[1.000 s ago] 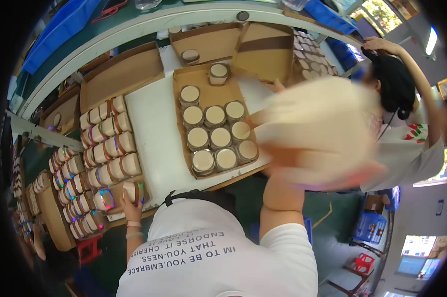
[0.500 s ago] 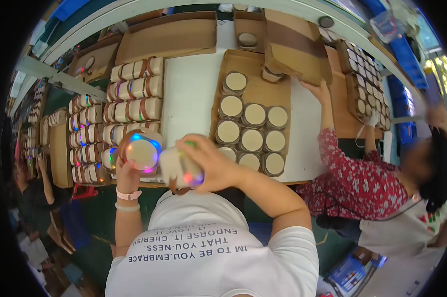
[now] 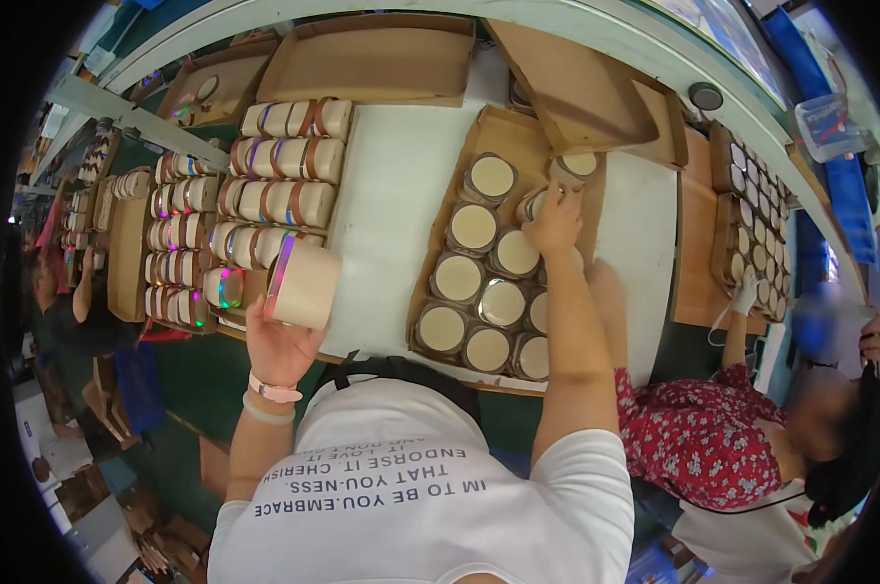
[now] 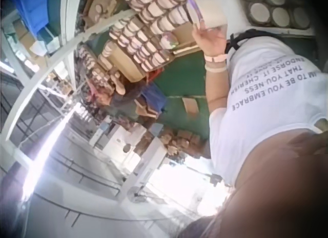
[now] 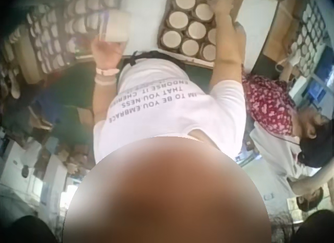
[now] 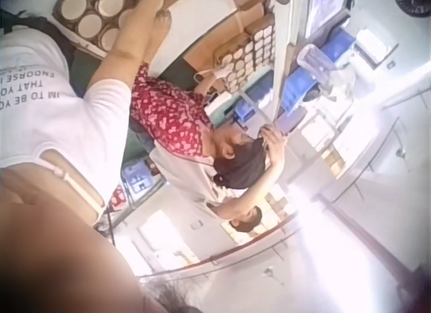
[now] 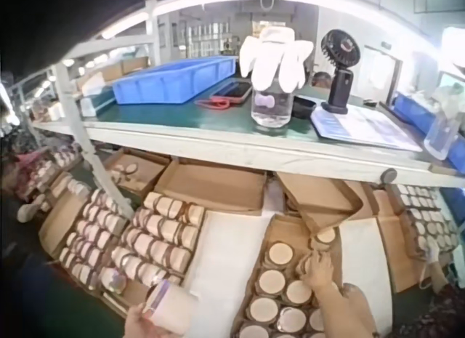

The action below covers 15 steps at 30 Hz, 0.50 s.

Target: Assembling and checking light-up electronic devices on a production line.

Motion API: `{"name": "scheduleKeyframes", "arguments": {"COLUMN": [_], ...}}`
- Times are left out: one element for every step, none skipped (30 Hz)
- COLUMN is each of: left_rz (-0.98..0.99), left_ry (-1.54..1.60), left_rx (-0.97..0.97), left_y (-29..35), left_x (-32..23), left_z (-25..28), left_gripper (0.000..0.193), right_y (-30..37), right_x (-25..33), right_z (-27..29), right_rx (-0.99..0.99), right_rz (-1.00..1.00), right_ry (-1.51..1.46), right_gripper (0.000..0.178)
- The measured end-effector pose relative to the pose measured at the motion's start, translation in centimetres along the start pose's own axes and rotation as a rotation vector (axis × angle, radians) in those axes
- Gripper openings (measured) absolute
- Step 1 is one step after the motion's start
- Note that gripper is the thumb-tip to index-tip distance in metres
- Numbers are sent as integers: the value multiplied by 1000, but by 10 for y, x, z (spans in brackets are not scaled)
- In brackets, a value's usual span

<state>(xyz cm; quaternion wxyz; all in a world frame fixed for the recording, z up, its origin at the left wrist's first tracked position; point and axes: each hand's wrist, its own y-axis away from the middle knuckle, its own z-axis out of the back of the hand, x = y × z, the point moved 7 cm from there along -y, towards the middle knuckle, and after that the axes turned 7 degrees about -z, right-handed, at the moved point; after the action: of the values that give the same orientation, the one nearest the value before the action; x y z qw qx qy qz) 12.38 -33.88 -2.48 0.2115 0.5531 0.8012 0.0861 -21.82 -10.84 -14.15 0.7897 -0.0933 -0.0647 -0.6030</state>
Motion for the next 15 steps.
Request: {"name": "scheduleKeyframes", "arguments": {"left_rz": [-1,-1,0,1,2,4,6,12,22,13,46,74,59,56,16], "left_ry": [-2,24,49,46,32,16,11,39,65,55,97,138,106,103,51], "left_rx": [-2,16,36,36,-4,-42,-39,-9,22,18,41,60,34,32,48], "left_y": [-1,-1,-1,-2,-2,-3,-5,-5,-4,-4,-5,-5,-5,-5,-4], "left_x": [1,2,4,4,5,7,10,10,9,7,8,9,7,6,2], "left_z": [-1,-4,-7,-10,-10,-11,-13,-15,-17,-17,-16,-18,-18,-17,-16], "left_gripper": [46,44,43,43,42,42,42,43,44,44,44,45,55,55,57], "right_y": [-3,-7,-10,-15,-17,-15,-12,-4,6,18,32,49,71,95,117], "right_x": [-3,2,7,4,5,6,5,27,47,64,90,115,140,163,181], "right_z": [0,-3,-6,-10,-16,-21,-21,-8,7,18,37,59,79,98,107], "right_rx": [2,101,198,198,266,333,330,303,270,273,177,82,110,137,181], "right_rz": [0,93,183,182,186,188,185,172,155,162,289,416,471,519,512], "right_ry": [-2,-27,-51,-54,-49,-45,-49,137,322,310,85,-144,-356,-569,-686], "right_gripper": [97,96,94,94,93,92,92,87,81,81,75,70,64,59,62]}}
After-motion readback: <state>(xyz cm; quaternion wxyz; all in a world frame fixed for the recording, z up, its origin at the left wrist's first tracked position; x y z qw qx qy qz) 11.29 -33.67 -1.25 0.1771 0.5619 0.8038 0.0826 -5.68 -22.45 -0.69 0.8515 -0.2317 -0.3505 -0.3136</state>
